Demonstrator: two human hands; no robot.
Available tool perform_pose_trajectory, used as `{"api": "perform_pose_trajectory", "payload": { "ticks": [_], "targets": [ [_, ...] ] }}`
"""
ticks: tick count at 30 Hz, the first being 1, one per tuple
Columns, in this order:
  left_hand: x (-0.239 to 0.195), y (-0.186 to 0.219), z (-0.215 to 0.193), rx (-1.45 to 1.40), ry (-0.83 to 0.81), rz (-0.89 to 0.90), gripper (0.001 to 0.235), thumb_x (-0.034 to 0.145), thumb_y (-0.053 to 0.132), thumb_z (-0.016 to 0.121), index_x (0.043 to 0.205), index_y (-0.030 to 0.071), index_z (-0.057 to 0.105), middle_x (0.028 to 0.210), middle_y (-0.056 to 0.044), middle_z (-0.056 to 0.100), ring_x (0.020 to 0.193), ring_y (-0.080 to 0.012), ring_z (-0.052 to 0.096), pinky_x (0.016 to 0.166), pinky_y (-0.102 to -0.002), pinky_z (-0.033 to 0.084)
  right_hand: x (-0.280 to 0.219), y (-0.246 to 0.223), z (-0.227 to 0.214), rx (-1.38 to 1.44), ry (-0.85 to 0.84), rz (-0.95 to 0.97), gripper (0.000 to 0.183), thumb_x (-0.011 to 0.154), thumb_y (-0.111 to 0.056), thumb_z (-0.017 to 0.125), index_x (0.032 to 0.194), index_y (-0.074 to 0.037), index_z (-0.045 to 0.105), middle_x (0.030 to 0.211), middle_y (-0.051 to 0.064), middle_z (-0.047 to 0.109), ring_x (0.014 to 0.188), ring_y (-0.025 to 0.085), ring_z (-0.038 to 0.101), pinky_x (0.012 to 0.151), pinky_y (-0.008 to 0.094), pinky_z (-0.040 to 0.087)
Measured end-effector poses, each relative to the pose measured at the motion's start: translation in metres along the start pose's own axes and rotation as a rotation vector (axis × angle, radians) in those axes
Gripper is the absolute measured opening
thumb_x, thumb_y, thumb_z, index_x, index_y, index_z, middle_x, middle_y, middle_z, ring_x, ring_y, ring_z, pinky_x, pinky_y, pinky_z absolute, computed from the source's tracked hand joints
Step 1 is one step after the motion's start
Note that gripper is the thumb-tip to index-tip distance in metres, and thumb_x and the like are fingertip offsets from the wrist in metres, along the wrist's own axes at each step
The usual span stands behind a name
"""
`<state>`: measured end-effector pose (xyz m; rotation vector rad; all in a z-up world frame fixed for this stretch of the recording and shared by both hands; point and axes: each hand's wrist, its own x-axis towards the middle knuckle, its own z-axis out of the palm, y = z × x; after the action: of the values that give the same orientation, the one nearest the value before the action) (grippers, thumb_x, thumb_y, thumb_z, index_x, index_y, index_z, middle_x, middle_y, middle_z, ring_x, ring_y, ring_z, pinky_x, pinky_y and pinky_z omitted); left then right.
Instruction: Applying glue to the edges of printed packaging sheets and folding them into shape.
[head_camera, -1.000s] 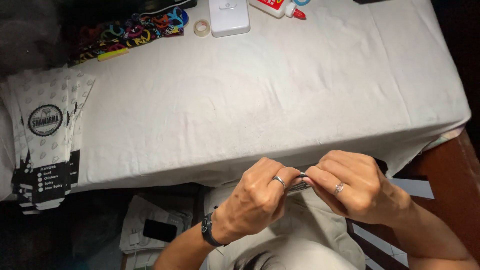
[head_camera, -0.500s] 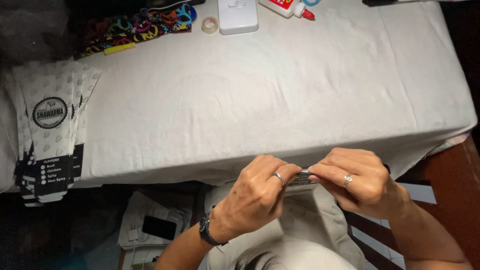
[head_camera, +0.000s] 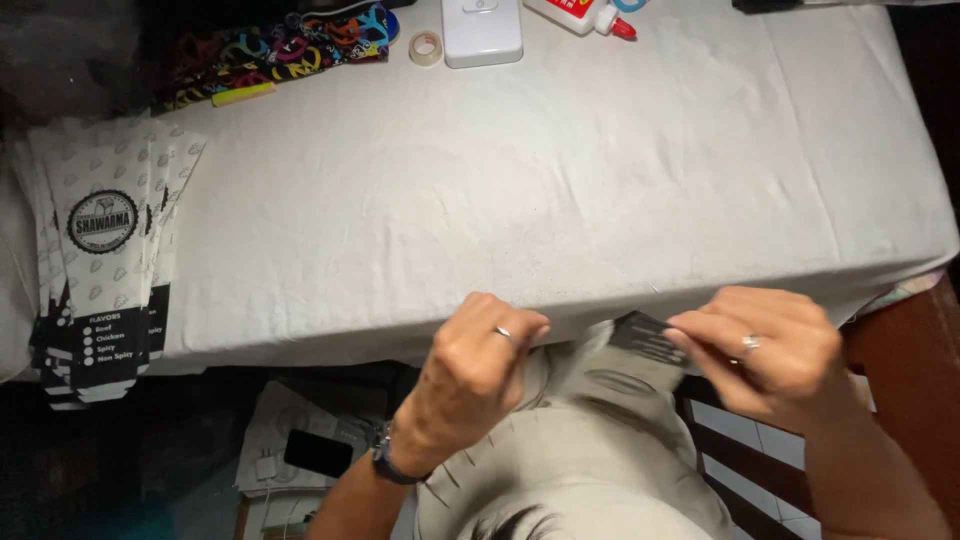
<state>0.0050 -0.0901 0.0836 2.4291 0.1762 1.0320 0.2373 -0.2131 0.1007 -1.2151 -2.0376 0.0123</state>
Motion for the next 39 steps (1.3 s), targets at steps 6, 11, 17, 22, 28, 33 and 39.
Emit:
{"api": "perform_pose_trajectory", "payload": {
  "ticks": [6,11,17,22,28,33,39],
  "targets": [
    [0.014,0.011,0.016,0.039,-0.029,0.048,0.027,0.110,0.019,0.046,0.105,-0.005,0.059,0.097,-0.016,0.060,0.083,-0.0303,0.054,0.074,-0.042,0.041,0.007,-0.007,0.010,0.018,-0.038,-0.041,0.009,0.095,-0.002,0.061,0.096,0.007,0.062,0.072,0.013,0.057,0.051,0.026,0.046,0.048,0.039,0.038],
    [0.008,0.003,0.024,0.072,-0.072,0.116,0.022,0.102,-0.010,0.044,0.084,-0.002,0.055,0.071,-0.010,0.038,0.067,-0.0269,0.036,0.064,-0.039,0.032,0.005,-0.002,0.012,-0.001,-0.038,-0.074,0.008,0.094,0.000,0.063,0.096,0.008,0.062,0.069,0.013,0.053,0.051,0.026,0.044,0.048,0.038,0.037],
    [-0.001,-0.011,0.001,-0.052,0.016,-0.064,0.006,0.096,0.000,0.069,0.094,-0.001,0.063,0.074,-0.008,0.059,0.066,-0.0222,0.050,0.064,-0.036,0.040,-0.005,0.019,-0.003,0.090,0.045,0.084,0.009,0.083,0.006,0.072,0.081,0.006,0.064,0.065,0.012,0.061,0.054,0.022,0.054,0.052,0.029,0.045],
    [0.014,0.003,-0.016,-0.155,0.152,-0.136,0.003,0.095,-0.001,0.067,0.098,-0.001,0.067,0.084,-0.010,0.067,0.070,-0.0248,0.056,0.070,-0.036,0.045,-0.019,0.032,0.031,0.268,-0.298,0.275,0.062,0.083,-0.019,0.083,0.135,-0.007,0.051,0.108,0.008,0.075,0.083,0.020,0.074,0.068,0.031,0.059],
    [-0.003,-0.028,-0.009,-0.152,0.354,-0.313,0.012,0.095,-0.007,0.069,0.102,0.000,0.064,0.090,-0.013,0.067,0.081,-0.0235,0.065,0.074,-0.031,0.054,-0.030,0.073,-0.023,-0.166,-0.352,0.290,0.015,0.087,-0.005,0.072,0.102,-0.006,0.070,0.074,0.004,0.070,0.059,0.016,0.064,0.053,0.030,0.055],
    [-0.016,-0.069,0.025,-0.085,0.264,-0.391,0.018,0.089,-0.009,0.064,0.104,0.002,0.063,0.096,-0.008,0.065,0.082,-0.0185,0.062,0.058,-0.027,0.048,0.002,0.073,-0.038,-0.638,-0.362,0.191,0.018,0.091,-0.014,0.081,0.099,-0.015,0.064,0.084,0.001,0.068,0.075,0.019,0.066,0.066,0.034,0.053],
    [-0.004,-0.081,0.049,0.050,0.094,-0.274,0.048,0.081,-0.003,0.062,0.128,-0.001,0.051,0.114,-0.016,0.064,0.103,-0.0317,0.063,0.091,-0.040,0.050,-0.004,0.101,-0.004,-0.859,-0.458,0.176,0.026,0.084,0.005,0.059,0.100,-0.016,0.060,0.081,-0.002,0.063,0.070,0.019,0.062,0.062,0.033,0.046]
  ]
}}
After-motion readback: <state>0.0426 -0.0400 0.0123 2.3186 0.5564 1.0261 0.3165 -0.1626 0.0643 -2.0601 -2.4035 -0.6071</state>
